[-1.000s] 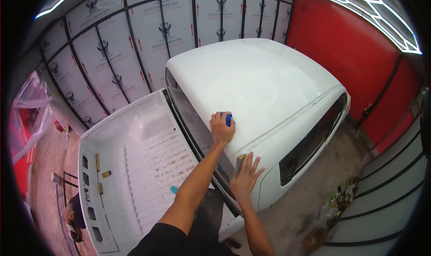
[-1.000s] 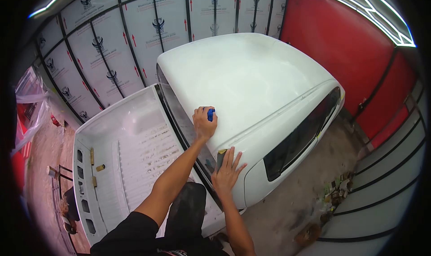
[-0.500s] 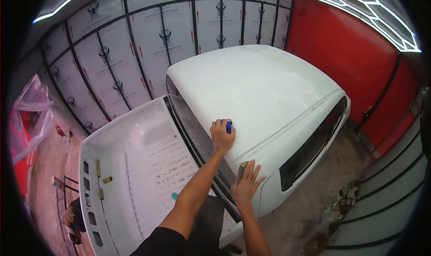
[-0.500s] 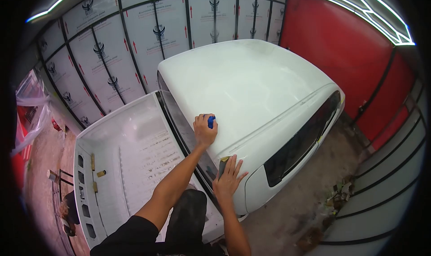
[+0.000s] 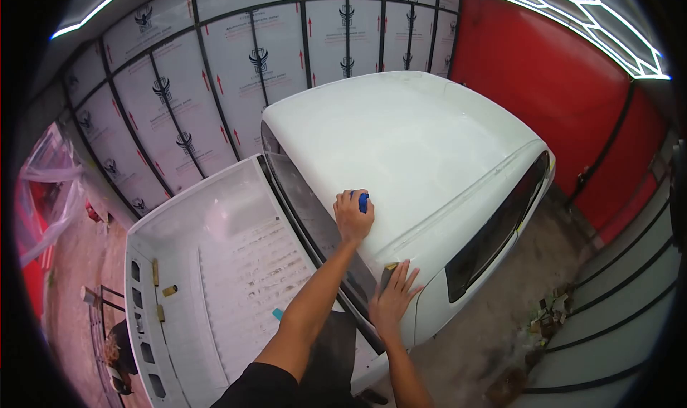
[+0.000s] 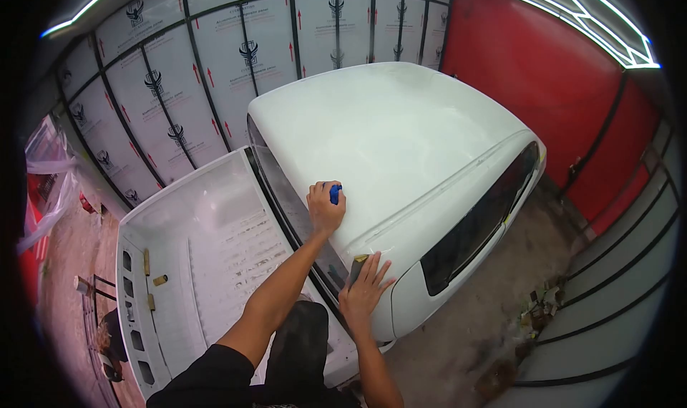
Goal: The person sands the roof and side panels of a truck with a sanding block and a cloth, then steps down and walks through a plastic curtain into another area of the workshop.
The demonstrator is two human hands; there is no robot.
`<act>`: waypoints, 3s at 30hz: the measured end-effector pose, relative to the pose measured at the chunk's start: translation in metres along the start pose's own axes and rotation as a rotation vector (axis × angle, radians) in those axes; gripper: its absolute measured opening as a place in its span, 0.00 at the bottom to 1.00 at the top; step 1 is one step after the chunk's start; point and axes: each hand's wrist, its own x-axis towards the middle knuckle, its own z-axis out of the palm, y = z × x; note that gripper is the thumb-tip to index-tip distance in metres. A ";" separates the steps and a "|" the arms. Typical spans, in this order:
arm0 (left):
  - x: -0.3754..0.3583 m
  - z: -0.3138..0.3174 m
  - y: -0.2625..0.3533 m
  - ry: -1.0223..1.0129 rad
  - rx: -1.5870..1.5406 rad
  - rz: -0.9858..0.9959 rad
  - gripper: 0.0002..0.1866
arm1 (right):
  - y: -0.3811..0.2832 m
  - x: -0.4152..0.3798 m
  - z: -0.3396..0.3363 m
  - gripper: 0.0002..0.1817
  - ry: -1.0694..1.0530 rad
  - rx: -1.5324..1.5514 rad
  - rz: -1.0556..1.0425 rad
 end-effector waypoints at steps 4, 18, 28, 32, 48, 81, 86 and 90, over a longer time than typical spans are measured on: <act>0.001 0.000 -0.003 -0.011 0.007 -0.005 0.12 | -0.007 0.051 -0.004 0.49 0.013 -0.137 0.005; -0.001 0.004 -0.005 -0.011 0.009 -0.010 0.12 | -0.004 0.000 -0.001 0.45 -0.028 0.037 0.052; -0.001 0.005 -0.007 -0.013 0.032 0.001 0.12 | -0.002 0.035 -0.011 0.44 0.031 0.063 0.022; -0.001 0.004 -0.005 0.005 0.034 -0.003 0.12 | -0.005 0.019 -0.008 0.44 0.025 0.067 0.019; 0.002 0.011 -0.008 -0.029 0.059 0.006 0.11 | 0.006 0.063 -0.011 0.44 0.071 -0.003 0.053; 0.001 0.009 -0.011 -0.060 0.051 0.003 0.12 | -0.004 0.042 -0.012 0.46 0.020 0.012 0.101; 0.000 0.007 -0.009 -0.039 0.039 0.020 0.12 | -0.016 0.010 -0.002 0.46 -0.018 0.027 0.082; 0.001 0.005 -0.007 -0.051 0.038 -0.004 0.12 | 0.009 0.075 -0.012 0.45 0.041 -0.012 0.085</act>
